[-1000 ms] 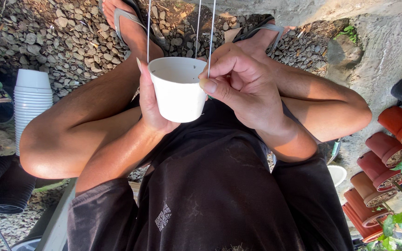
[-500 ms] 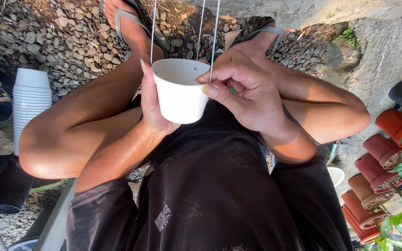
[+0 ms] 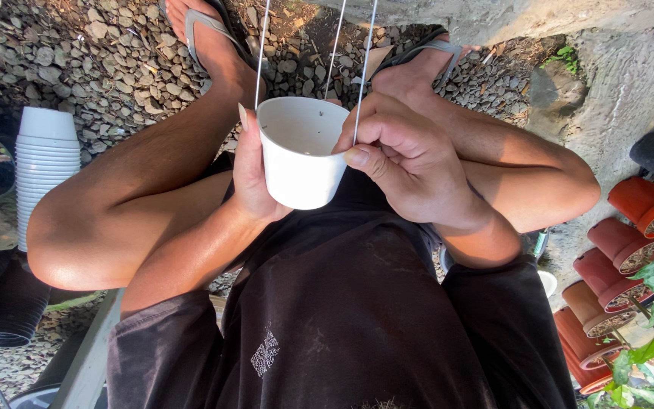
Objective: The person threads metal wires through pre-drilled holes in a white plastic pot and uses pliers to bend and secure the wire ends, forming a hanging support. The person repeatedly adjusts the wires and tightens them around the pot rim.
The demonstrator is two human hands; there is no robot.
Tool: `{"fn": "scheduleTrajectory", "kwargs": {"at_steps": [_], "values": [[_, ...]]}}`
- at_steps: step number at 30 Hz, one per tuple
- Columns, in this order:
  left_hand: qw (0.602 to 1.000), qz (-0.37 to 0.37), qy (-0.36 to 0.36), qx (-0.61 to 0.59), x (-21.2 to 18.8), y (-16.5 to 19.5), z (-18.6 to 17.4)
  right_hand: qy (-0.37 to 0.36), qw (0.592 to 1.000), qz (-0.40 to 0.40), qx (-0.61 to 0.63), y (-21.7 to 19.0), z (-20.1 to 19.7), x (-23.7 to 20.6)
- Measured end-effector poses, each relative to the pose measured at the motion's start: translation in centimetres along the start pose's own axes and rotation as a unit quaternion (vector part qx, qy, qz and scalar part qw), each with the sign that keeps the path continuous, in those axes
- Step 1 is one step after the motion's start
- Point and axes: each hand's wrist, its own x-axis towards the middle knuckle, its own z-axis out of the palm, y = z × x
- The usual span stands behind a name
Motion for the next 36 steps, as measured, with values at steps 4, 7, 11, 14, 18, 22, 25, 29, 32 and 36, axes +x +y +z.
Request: {"fn": "scheduleTrajectory", "kwargs": {"at_steps": [4, 7, 11, 14, 18, 22, 25, 29, 32, 36], "values": [[1.0, -0.004, 0.003, -0.006, 0.0, 0.1, -0.1, 0.006, 1.0, -0.011, -0.001, 0.0, 0.3, -0.1], [1.0, 0.011, -0.023, 0.014, 0.2, 0.2, -0.1, 0.006, 0.999, 0.005, 0.037, -0.1, 0.4, -0.1], [0.999, 0.023, -0.004, 0.028, 0.2, 0.5, 0.0, 0.017, 0.998, 0.002, 0.062, -0.1, 0.5, 0.0], [0.999, 0.039, -0.007, 0.037, 0.3, 0.8, 0.2, 0.029, 0.996, -0.011, 0.083, -0.1, 0.5, 0.1], [0.997, 0.055, -0.001, 0.058, 0.5, 1.0, 0.4, 0.051, 0.992, -0.008, 0.116, 0.0, 0.6, 0.3], [0.997, 0.055, 0.005, 0.047, 0.5, 1.1, 0.6, 0.049, 0.994, -0.01, 0.093, 0.2, 0.6, 0.4], [0.997, 0.058, -0.002, 0.051, 0.6, 1.1, 0.8, 0.06, 0.996, -0.012, 0.062, 0.4, 0.6, 0.4], [0.997, 0.06, 0.001, 0.042, 0.6, 0.9, 0.7, 0.078, 0.996, -0.003, 0.044, 0.8, 0.5, 0.3], [0.998, 0.052, 0.007, 0.031, 0.6, 0.7, 0.5, 0.073, 0.996, -0.013, 0.039, 1.2, 0.5, 0.3], [0.998, 0.042, 0.005, 0.035, 0.6, 0.5, 0.0, 0.063, 0.996, -0.04, 0.052, 1.8, 0.2, 0.4]]}}
